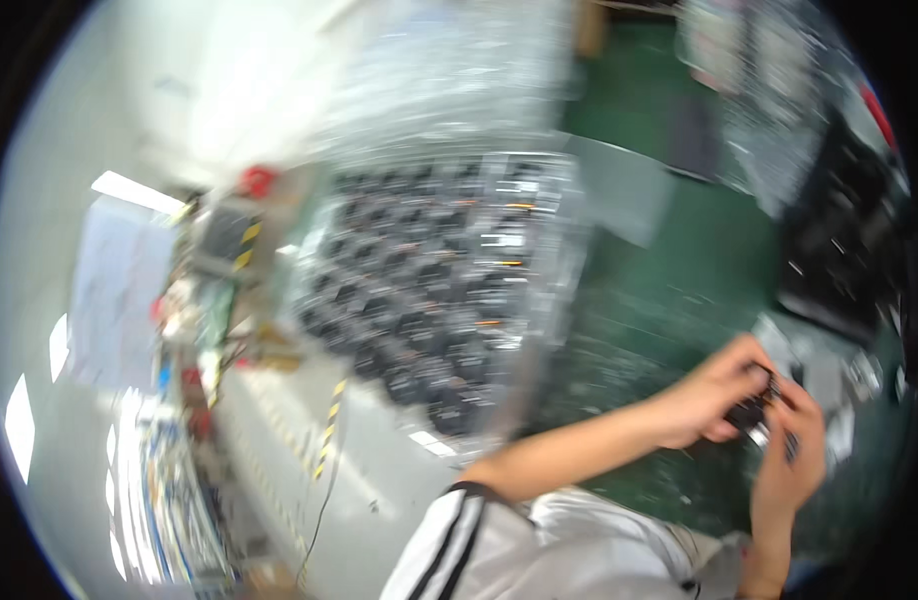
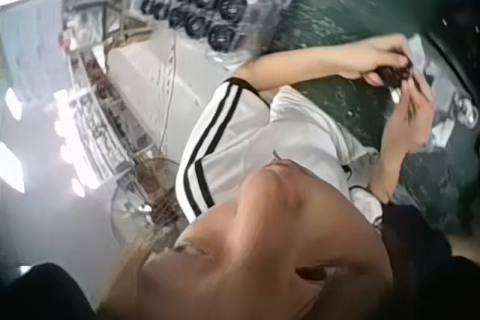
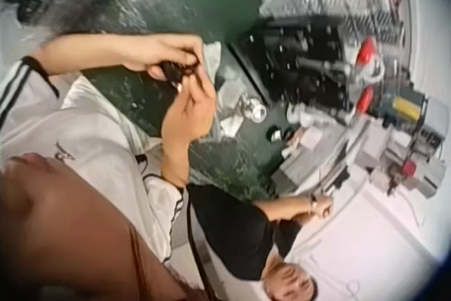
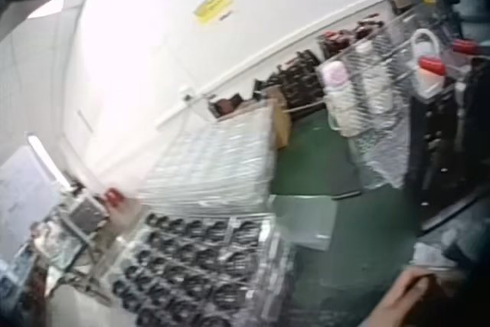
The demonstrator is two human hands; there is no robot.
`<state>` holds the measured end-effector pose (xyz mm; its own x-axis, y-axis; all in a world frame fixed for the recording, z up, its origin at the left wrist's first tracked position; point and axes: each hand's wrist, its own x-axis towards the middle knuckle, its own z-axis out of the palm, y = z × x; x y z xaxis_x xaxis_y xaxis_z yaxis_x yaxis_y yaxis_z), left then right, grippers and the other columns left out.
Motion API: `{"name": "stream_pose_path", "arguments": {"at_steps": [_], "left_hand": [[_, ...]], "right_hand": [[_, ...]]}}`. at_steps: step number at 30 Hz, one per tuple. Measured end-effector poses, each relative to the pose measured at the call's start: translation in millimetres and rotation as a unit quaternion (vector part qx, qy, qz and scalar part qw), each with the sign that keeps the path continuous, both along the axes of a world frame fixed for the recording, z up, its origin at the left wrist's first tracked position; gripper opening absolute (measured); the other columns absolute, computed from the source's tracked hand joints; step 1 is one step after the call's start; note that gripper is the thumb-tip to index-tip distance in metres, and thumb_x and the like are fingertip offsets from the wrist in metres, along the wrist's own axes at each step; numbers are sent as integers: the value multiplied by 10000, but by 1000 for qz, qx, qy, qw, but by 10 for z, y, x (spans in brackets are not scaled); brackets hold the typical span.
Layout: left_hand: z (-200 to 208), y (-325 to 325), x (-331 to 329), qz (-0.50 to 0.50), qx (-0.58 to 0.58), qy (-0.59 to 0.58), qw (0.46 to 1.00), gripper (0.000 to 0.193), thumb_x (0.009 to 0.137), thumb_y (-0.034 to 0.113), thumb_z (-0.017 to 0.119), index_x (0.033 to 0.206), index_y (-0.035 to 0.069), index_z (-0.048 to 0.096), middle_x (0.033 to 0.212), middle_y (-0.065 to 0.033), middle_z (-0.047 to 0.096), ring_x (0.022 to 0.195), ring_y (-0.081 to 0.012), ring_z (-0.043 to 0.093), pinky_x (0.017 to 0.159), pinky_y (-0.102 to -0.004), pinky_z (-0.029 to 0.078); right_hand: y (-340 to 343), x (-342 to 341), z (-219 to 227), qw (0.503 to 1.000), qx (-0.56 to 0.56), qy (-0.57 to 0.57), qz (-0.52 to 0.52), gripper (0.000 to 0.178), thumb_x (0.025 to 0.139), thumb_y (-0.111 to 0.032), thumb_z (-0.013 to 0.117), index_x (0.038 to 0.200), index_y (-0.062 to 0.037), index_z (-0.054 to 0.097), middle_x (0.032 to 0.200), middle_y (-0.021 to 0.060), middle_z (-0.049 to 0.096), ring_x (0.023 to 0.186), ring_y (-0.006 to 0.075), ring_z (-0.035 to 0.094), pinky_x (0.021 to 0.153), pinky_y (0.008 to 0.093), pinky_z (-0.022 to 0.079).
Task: Assembling and cleaning small electronic digit components at a factory workbench.
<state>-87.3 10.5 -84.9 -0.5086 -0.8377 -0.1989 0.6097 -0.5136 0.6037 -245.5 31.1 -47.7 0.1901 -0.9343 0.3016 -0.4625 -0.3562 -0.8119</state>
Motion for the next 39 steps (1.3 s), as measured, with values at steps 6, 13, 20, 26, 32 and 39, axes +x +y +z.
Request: {"name": "stream_pose_path", "arguments": {"at_steps": [6, 13, 20, 26, 32, 39], "left_hand": [[45, 0, 49, -15, -20, -28, 999, 59, 982, 209, 370, 997, 158, 395, 774, -21, 499, 424, -43, 282, 344, -190, 181], [73, 14, 210, -8, -14, -30, 999, 51, 980, 211, 371, 1009, 175, 393, 713, 0, 450, 425, -48, 257, 362, -191, 177], [74, -125, 27, -2, -21, -43, 999, 93, 966, 229, 435, 1017, 151, 437, 750, -4, 472, 418, -49, 280, 352, -186, 196], [247, -46, 224, 56, 9, -96, 994, 161, 950, 233, 435, 1077, 142, 475, 827, -71, 556, 430, -71, 378, 327, -165, 250], [404, 113, 139, 77, 14, -146, 986, 241, 967, 315, 432, 1029, 107, 537, 780, -72, 547, 412, -94, 356, 366, -217, 285], [326, 11, 294, 43, 7, -170, 984, 282, 957, 358, 439, 1027, 95, 513, 800, -99, 531, 433, -115, 381, 397, -228, 322]], "right_hand": [[28, 3, -143, 999, -16, -34, 6, 51, 888, 27, 509, 934, 27, 531, 1120, 149, 582, 1020, 229, 561, 909, 317, 432], [17, 217, -30, 999, -47, 14, -1, 79, 851, 47, 542, 922, 12, 547, 1099, 153, 591, 997, 262, 574, 850, 328, 452], [-81, 111, -3, 996, -81, 27, -24, 79, 871, -19, 553, 934, 2, 594, 1053, 147, 616, 953, 255, 594, 843, 326, 457], [-267, 147, -67, 990, -125, -60, -5, 234, 801, -155, 629, 1006, -49, 590, 1037, 141, 615, 981, 304, 580, 842, 363, 469], [-265, 144, -526, 926, -216, 247, -187, 296, 754, -210, 556, 1013, -66, 550, 1015, 107, 548, 1098, 306, 482, 869, 359, 442], [-187, 87, -300, 935, -101, 328, -93, 165, 769, -220, 546, 834, -108, 648, 953, 84, 588, 918, 245, 530, 708, 355, 478]]}}
